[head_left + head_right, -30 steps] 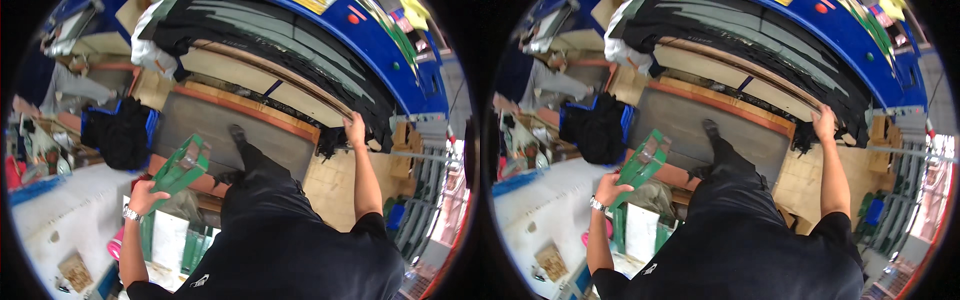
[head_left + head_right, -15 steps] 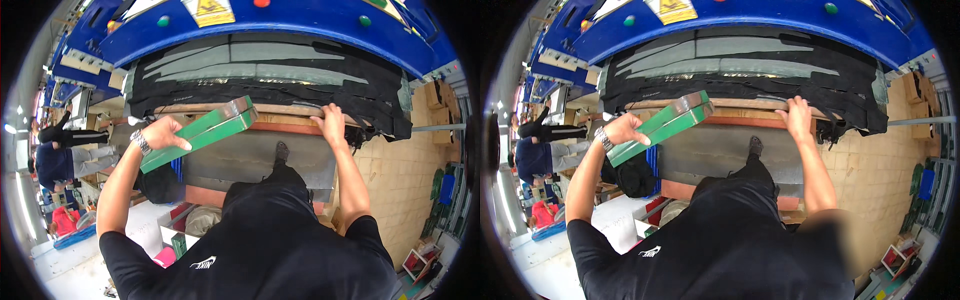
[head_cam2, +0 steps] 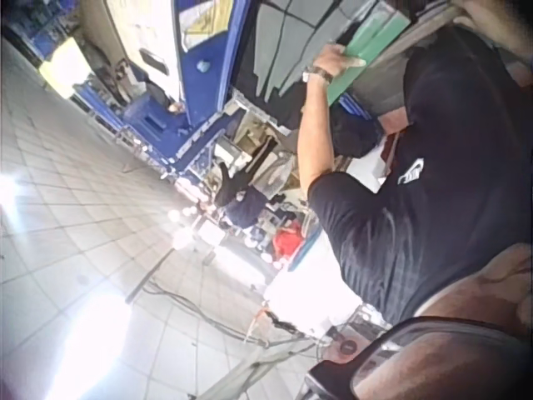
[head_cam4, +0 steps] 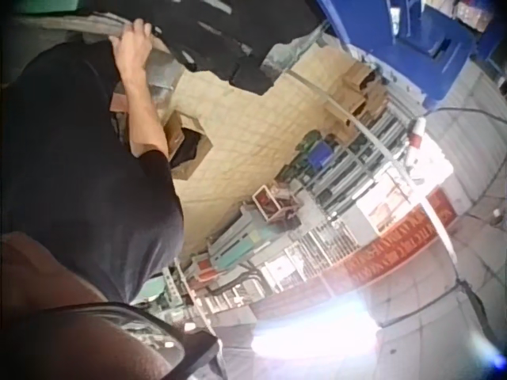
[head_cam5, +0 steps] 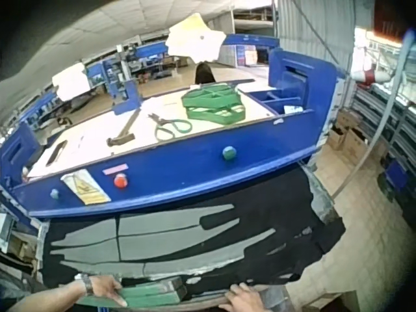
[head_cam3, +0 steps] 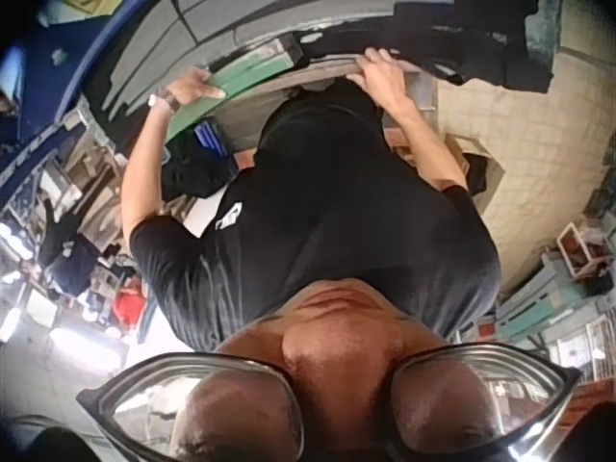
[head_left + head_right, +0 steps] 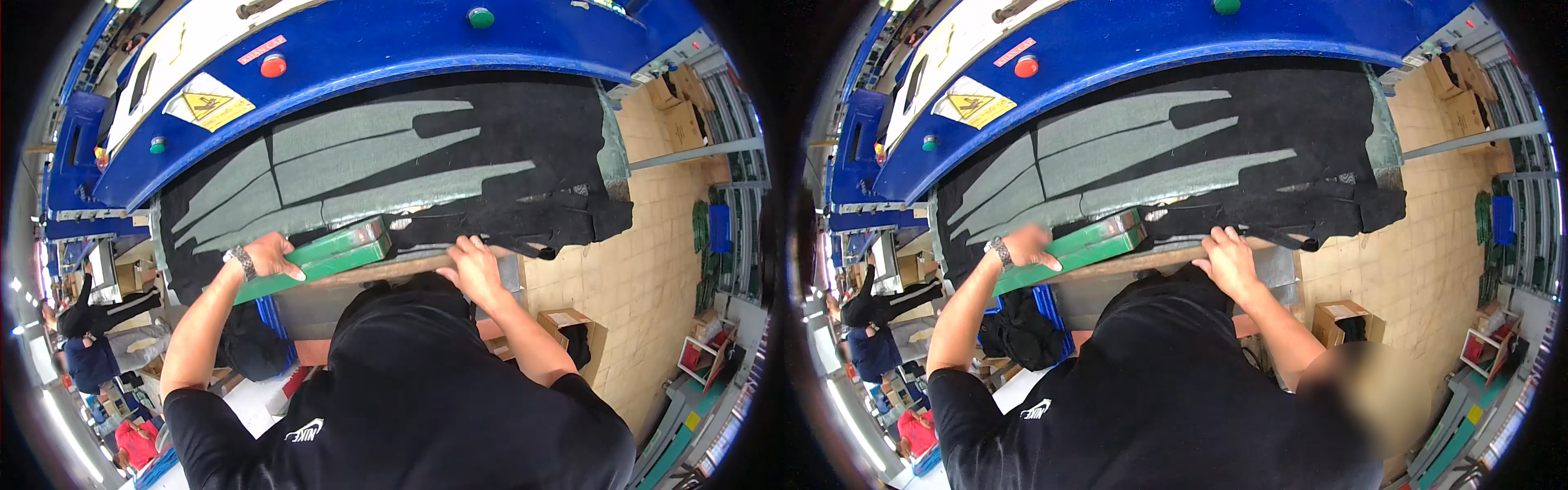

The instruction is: The person places a green plastic template onto a large sheet of black fabric on a cutting machine. They adjust the template and fabric, then use the machine to cut the fabric. The person removes the cut fabric pieces and the template, then repeats the process with a new template and fabric sheet.

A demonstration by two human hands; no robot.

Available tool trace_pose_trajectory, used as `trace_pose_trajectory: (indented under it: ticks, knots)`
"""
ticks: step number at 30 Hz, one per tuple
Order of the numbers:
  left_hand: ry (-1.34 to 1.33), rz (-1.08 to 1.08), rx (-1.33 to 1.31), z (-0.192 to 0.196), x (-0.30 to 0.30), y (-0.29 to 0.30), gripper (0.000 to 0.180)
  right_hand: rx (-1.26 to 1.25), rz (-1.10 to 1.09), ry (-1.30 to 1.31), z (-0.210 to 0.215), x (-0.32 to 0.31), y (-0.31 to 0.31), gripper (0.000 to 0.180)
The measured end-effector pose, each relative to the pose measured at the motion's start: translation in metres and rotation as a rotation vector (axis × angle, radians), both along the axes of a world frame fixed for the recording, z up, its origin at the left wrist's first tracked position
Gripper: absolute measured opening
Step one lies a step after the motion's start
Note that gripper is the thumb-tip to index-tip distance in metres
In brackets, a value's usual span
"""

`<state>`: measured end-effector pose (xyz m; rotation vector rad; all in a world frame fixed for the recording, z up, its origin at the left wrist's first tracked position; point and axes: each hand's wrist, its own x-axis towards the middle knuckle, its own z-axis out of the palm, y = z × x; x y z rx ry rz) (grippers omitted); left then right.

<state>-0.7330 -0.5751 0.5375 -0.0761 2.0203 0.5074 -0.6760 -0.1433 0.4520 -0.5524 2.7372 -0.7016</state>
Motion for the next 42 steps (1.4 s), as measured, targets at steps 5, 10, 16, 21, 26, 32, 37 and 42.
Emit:
trace_pose_trajectory:
  ticks: [5,10,16,21,26,32,37,42]
  knots:
    - [-0.094,-0.029,0.044,-0.019,0.007,-0.004,0.043,-0.154,0.041,-0.226,0.015,-0.027,0.016,0.031]
    - [-0.09,-0.004,0.21,-0.049,0.052,-0.028,0.043,-0.222,-0.138,-0.097,0.033,-0.083,0.012,0.028]
    - [0.069,-0.014,0.28,-0.046,0.067,-0.023,0.049,-0.075,-0.028,0.133,0.014,-0.124,0.006,0.026]
    - [0.328,-0.049,0.268,-0.053,0.084,-0.028,0.071,-0.026,-0.064,0.261,-0.002,-0.151,-0.001,0.028]
    - [0.461,-0.117,0.233,-0.049,0.089,-0.028,0.097,0.012,-0.078,0.318,-0.012,-0.19,-0.011,0.03]
    - [0.592,-0.049,0.269,-0.061,0.09,-0.031,0.094,0.091,-0.128,0.347,-0.025,-0.22,-0.016,0.034]
    - [0.824,0.074,0.177,-0.089,0.091,-0.033,0.074,0.124,-0.086,0.309,-0.023,-0.241,-0.022,0.03]
    - [0.885,0.008,0.032,-0.084,0.079,-0.031,0.061,0.246,-0.039,0.418,-0.062,-0.252,0.019,0.03]
